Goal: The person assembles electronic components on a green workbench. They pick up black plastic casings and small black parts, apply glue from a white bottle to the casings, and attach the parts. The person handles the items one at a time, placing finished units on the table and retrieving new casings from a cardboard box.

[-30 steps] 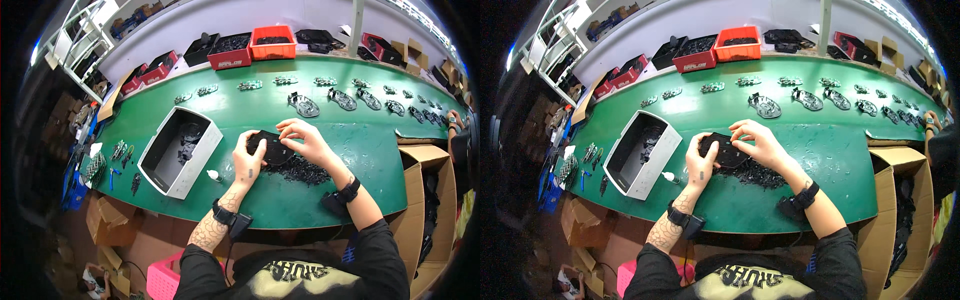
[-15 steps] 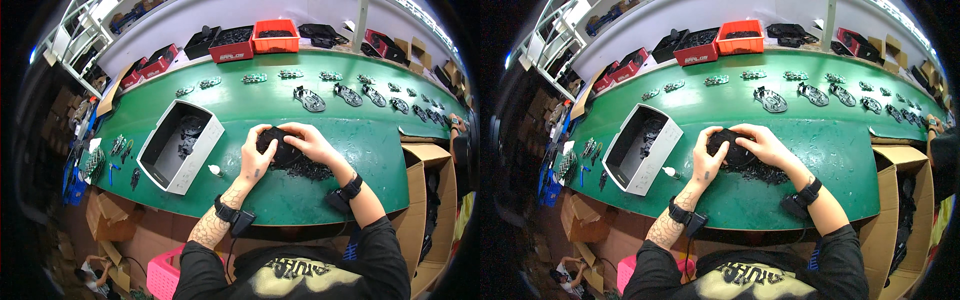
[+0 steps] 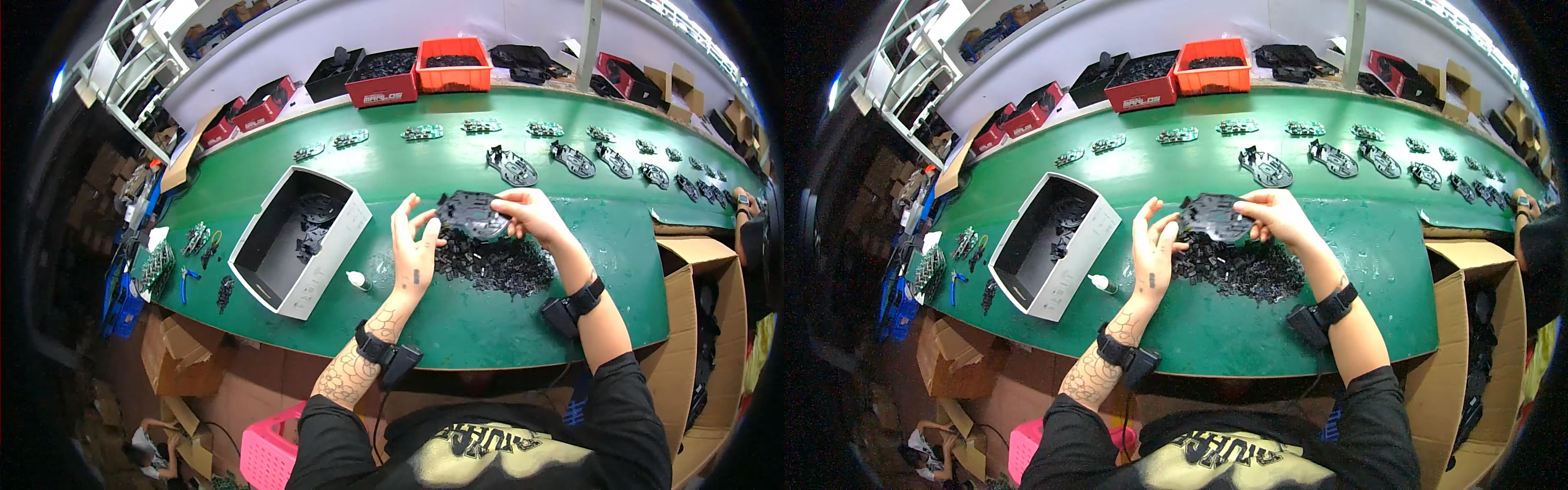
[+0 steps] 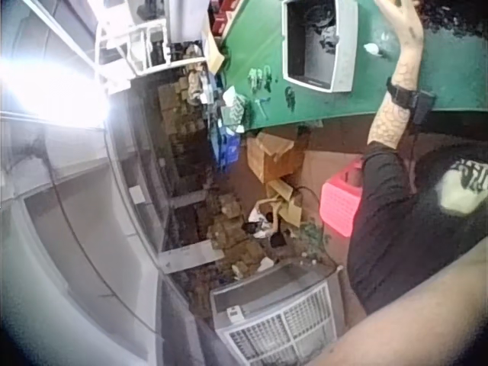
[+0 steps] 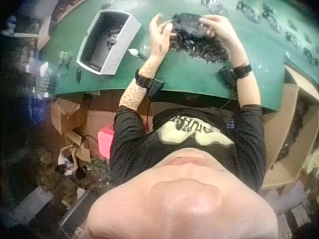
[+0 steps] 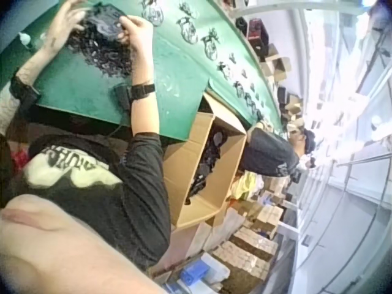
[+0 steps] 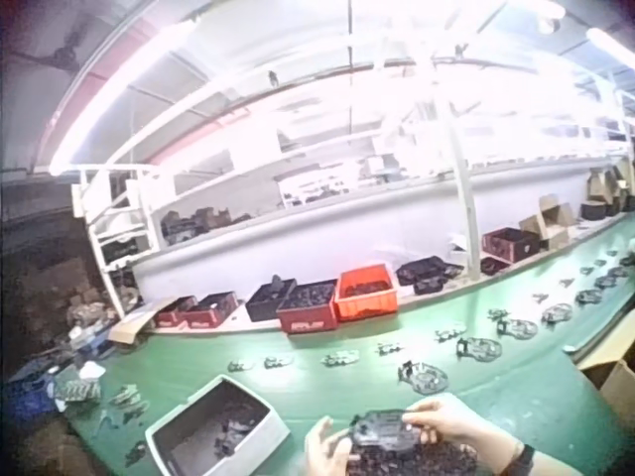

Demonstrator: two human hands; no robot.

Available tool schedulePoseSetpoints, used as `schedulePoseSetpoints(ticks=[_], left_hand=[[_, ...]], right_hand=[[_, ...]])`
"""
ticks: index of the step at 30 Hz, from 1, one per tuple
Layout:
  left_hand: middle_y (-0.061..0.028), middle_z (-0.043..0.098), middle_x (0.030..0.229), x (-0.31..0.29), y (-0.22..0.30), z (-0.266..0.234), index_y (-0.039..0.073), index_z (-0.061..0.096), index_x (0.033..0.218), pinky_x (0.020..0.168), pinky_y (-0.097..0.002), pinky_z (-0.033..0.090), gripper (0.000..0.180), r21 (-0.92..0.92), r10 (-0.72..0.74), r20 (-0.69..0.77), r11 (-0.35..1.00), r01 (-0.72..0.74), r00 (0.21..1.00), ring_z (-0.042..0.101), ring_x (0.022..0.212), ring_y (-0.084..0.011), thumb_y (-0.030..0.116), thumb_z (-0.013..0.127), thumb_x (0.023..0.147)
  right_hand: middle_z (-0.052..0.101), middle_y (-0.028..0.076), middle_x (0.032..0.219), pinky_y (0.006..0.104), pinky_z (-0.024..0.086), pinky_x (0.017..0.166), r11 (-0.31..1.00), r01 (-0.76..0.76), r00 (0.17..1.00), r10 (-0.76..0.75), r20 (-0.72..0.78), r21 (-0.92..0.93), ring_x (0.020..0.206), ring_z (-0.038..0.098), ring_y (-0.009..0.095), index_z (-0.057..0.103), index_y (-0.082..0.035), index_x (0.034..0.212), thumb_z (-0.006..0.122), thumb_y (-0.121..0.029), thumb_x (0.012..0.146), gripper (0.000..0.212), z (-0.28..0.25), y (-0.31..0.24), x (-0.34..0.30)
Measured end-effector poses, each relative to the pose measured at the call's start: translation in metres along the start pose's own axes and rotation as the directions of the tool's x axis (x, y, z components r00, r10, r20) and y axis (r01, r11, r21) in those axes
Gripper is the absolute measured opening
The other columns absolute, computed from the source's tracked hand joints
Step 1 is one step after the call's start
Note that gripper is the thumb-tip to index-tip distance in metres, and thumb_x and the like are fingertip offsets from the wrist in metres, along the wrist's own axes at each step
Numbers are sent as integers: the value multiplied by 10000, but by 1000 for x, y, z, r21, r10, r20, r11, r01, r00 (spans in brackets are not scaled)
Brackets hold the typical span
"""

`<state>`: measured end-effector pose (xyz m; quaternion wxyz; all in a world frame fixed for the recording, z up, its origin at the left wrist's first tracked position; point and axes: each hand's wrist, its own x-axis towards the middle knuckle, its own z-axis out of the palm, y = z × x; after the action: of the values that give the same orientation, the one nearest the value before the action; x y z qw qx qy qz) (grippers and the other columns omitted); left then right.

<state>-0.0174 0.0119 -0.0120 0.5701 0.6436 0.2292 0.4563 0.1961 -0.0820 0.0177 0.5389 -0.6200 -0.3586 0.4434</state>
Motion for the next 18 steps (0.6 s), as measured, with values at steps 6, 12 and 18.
schedulePoseSetpoints(ticks=[6,12,18], left_hand=[[-145,349,1360,1,2,-1,-7,355,1361,673,-268,567,484,105,108,-12,989,-106,994,514,1132,-213,112,527,925],[-147,444,1307,1,7,0,-22,386,1336,606,-222,529,453,129,88,-7,988,-87,996,562,1012,-175,119,522,928],[-135,490,1251,0,8,-2,-18,425,1295,565,-203,507,409,212,118,-10,971,-114,993,581,947,-142,102,529,918]], right_hand=[[621,132,1072,225,518,640,997,29,993,-21,-114,71,833,660,160,467,82,1280,668,-150,870,513,-16,18,18],[377,230,1415,318,493,933,968,118,991,-130,42,222,1122,569,223,220,114,1422,662,-102,863,744,-1,15,28],[401,124,1404,332,356,1046,960,191,977,-206,56,203,1251,410,196,321,63,1398,663,-90,831,680,14,22,51]])
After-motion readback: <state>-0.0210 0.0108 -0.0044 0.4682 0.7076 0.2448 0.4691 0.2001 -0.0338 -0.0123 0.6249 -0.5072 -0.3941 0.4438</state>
